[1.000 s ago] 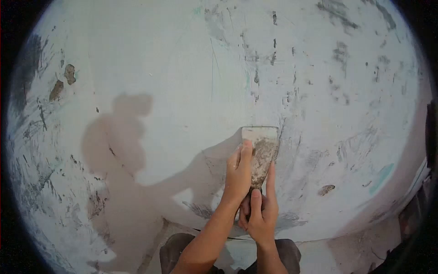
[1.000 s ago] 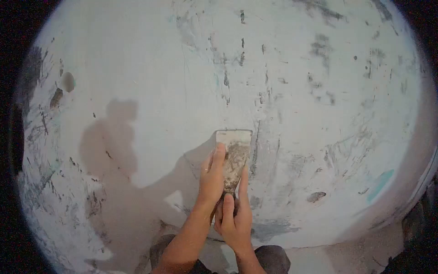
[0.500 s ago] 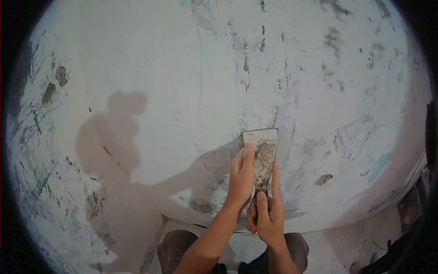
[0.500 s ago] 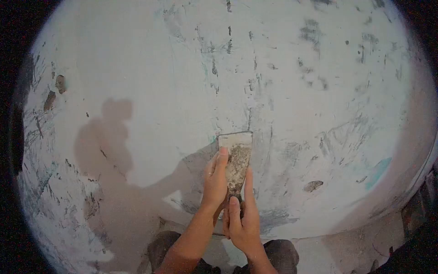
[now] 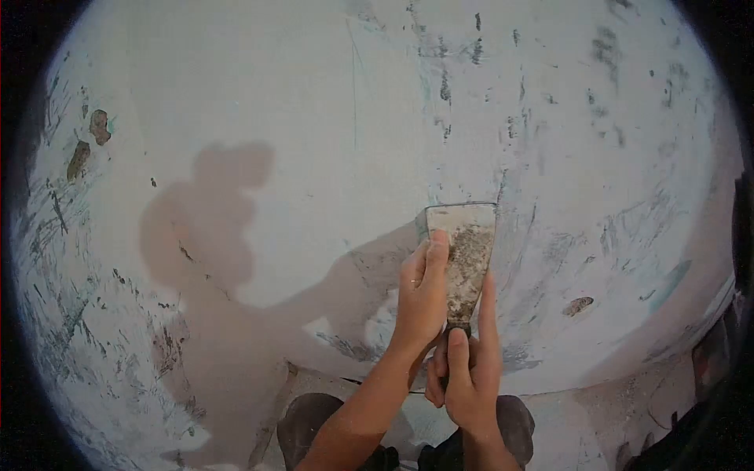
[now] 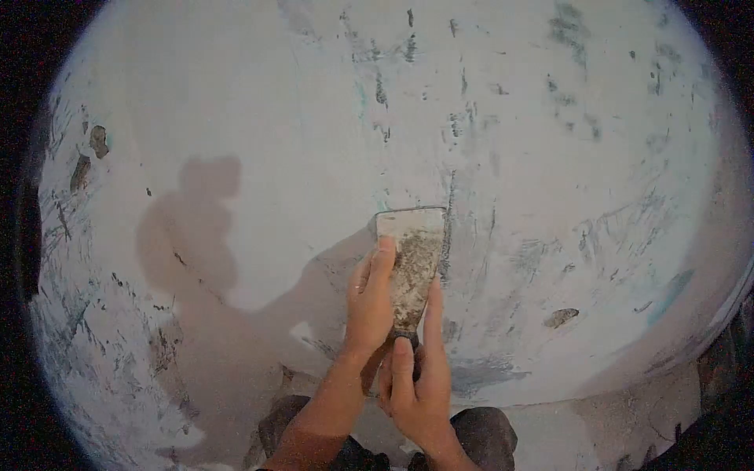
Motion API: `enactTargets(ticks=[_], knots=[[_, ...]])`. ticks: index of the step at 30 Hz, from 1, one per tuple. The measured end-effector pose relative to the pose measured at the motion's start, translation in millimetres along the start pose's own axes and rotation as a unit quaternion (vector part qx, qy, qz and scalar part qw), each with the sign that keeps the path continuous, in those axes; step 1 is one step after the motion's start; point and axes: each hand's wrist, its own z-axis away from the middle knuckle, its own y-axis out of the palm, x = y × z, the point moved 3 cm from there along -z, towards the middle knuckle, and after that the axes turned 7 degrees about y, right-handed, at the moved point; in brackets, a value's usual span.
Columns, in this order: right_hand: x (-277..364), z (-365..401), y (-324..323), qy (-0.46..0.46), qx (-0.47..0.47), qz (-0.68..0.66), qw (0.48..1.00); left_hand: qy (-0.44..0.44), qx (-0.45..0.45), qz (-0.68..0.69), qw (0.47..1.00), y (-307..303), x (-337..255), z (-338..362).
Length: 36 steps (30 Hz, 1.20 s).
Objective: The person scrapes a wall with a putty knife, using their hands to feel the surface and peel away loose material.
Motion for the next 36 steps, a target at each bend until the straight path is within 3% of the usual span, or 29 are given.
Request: enactTargets(ticks=[2, 4, 6, 10, 13, 16, 17, 25, 32, 34, 36], knots=[[2.2, 0.1, -0.5, 0.008, 0.001, -0.007, 1.000, 0.021, 0.017, -0.047, 0.999, -4.9, 0.8, -1.6], [4.9, -0.3, -0.9, -0.013, 0.004, -0.007, 1.000, -0.033, 0.005, 0.005, 0.999, 0.2, -6.1, -0.4], [5.7, 3.1, -0.6, 0.007, 0.010, -0.031, 0.999, -0.016, 0.023, 0.017, 0.999, -5.3, 3.0, 0.6], [-3.9, 0.9, -3.8, -0.063, -0.012, 0.050, 0.997, -0.004, 0.022, -0.055, 0.998, -4.9, 10.4, -0.3], [3.3, 0.9, -7.3, 0.004, 0.003, -0.004, 1.000, 0.024, 0.038, -0.076, 0.996, 0.9, 5.0, -2.4], [-3.9, 0.3, -7.9, 0.002, -0.018, 0.045, 0.999, 0.020, 0.041, -0.059, 0.997, -3.6, 12.7, -2.2], [2.6, 5.5, -6.5, 0.021, 0.006, 0.002, 1.000, 0.001, 0.033, -0.065, 0.997, -2.4, 2.8, 1.9], [-9.1, -5.8, -6.1, -0.043, 0.001, 0.060, 0.997, -0.007, 0.008, -0.049, 0.999, -1.6, 1.1, -1.7], [7.2, -4.3, -2.3, 0.008, 0.011, -0.008, 1.000, -0.023, 0.008, -0.072, 0.997, 5.6, -22.0, -6.8], [1.0, -6.3, 0.7, -0.024, -0.014, 0.046, 0.999, -0.045, 0.009, -0.078, 0.996, -2.8, -8.3, 1.9], [6.9, -0.7, 2.9, -0.017, -0.001, 0.012, 1.000, -0.047, 0.010, -0.078, 0.996, -1.7, -10.2, -1.6]])
